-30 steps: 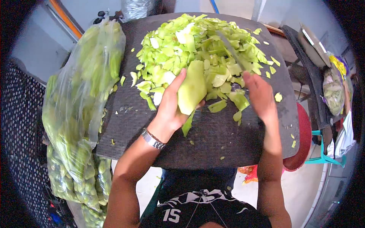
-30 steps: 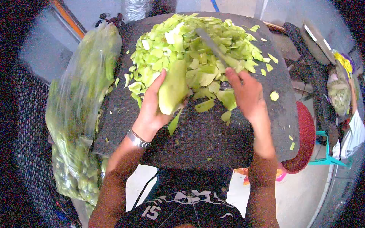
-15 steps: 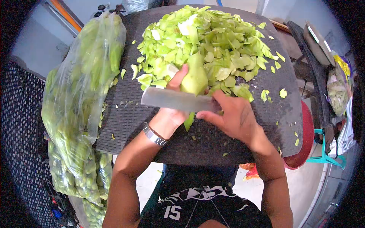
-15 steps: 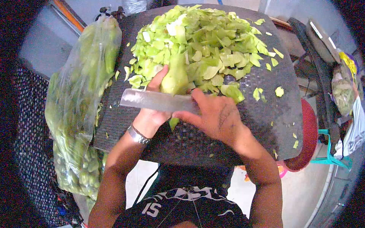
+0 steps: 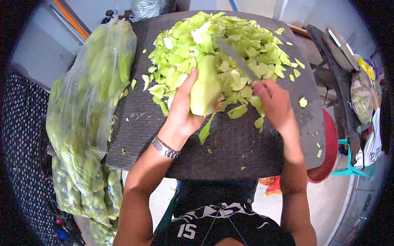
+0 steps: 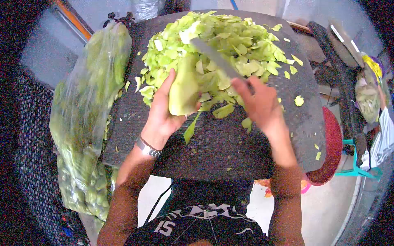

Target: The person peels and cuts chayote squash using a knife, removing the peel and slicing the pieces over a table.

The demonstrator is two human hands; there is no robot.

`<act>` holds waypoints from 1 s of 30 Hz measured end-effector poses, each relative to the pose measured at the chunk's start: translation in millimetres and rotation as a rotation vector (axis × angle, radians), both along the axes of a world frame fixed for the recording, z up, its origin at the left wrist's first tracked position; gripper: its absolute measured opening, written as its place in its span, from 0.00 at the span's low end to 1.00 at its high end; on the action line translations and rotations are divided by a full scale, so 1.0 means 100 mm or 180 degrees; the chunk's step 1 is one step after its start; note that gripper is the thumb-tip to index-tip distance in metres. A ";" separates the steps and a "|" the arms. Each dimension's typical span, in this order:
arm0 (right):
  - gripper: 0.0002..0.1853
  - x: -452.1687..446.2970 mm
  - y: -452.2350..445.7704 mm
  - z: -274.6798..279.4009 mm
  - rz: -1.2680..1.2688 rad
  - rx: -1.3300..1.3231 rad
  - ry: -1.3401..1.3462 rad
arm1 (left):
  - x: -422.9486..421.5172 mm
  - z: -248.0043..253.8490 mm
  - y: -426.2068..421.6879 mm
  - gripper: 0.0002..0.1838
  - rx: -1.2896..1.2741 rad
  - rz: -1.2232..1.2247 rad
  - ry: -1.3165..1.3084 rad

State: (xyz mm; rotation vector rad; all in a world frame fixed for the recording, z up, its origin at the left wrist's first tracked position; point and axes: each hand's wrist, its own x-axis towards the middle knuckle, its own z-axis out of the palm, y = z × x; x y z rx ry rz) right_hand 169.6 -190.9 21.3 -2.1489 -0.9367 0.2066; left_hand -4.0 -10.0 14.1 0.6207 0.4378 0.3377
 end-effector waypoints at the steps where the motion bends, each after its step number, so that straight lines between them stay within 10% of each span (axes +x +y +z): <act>1: 0.32 -0.15 0.01 0.12 0.0266 -0.0165 0.0016 | 0.00 -0.03 0.01 0.29 -0.0136 -0.0081 -0.0064; 7: 0.32 -0.47 0.04 0.04 0.1289 0.0243 -0.0769 | 0.02 -0.04 -0.06 0.29 -0.0513 -0.0392 -0.0282; 17: 0.31 0.09 -0.10 0.19 0.0326 -0.0397 -0.0972 | -0.01 -0.09 0.02 0.30 -0.0467 -0.0889 -0.0435; 24: 0.37 0.49 -0.17 -0.01 -0.0605 -0.0801 0.0517 | 0.04 0.04 -0.07 0.31 -0.0265 -0.0364 0.0078; 30: 0.33 0.13 -0.11 0.11 0.0262 -0.0069 0.2463 | 0.04 -0.02 -0.03 0.27 0.0061 0.0140 0.0018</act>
